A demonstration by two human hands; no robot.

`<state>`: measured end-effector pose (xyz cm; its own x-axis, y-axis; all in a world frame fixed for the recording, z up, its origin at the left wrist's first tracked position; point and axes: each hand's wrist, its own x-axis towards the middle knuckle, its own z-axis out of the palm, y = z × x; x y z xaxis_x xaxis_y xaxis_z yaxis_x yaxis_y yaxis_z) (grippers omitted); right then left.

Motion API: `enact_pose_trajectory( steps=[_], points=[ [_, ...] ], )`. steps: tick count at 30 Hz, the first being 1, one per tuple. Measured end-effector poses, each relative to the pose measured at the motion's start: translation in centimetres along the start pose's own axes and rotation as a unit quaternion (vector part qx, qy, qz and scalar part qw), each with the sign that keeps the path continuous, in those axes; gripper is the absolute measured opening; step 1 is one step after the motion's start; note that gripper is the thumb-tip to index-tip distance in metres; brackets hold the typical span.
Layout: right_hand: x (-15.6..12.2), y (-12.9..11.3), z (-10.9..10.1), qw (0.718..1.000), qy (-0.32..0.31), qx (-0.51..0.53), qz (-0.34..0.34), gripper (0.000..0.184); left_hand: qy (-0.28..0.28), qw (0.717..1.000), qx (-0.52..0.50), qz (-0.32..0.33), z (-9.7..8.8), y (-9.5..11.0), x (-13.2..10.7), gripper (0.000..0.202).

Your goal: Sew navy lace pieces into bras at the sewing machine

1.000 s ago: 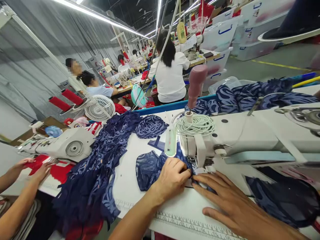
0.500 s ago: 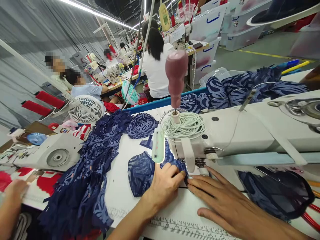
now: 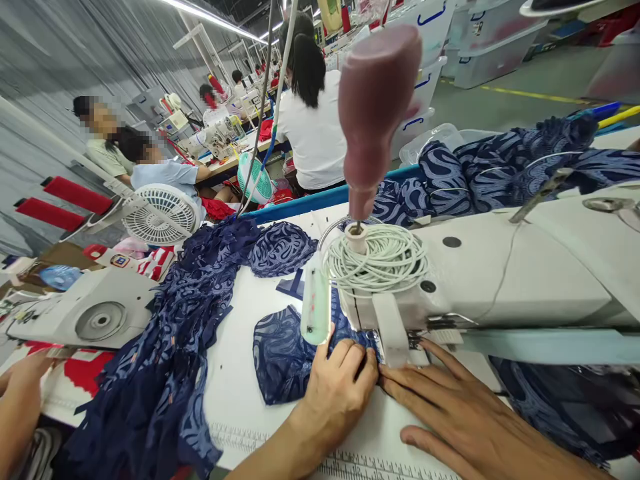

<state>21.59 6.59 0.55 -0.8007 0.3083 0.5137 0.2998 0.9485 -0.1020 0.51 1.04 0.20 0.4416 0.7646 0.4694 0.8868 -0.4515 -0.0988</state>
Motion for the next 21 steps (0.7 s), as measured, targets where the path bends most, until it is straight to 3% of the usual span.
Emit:
enact_pose_trajectory(
  steps=[8, 13, 18, 21],
  points=[
    [-0.8, 0.7, 1.2, 0.999, -0.026, -0.048, -0.002, 0.053, -0.047, 0.998, 0.024, -0.018, 0.5, -1.3, 1.1, 0.026],
    [-0.2, -0.3, 1.1, 0.999, 0.009, -0.032, 0.043, 0.043, 0.021, 0.995, -0.008, -0.095, -0.7, -1.0, 0.4, 0.025],
    [0.7, -1.1, 0.0, 0.997, 0.054, -0.012, 0.058, 0.044, -0.017, 0.997, -0.063, -0.039, -0.5, -0.7, 0.1, 0.019],
    [0.9, -0.9, -0.7, 0.996, 0.077, -0.039, 0.026, 0.038, 0.026, 0.996, -0.076, -0.048, 0.0, -0.8, 0.1, 0.022]
  ],
)
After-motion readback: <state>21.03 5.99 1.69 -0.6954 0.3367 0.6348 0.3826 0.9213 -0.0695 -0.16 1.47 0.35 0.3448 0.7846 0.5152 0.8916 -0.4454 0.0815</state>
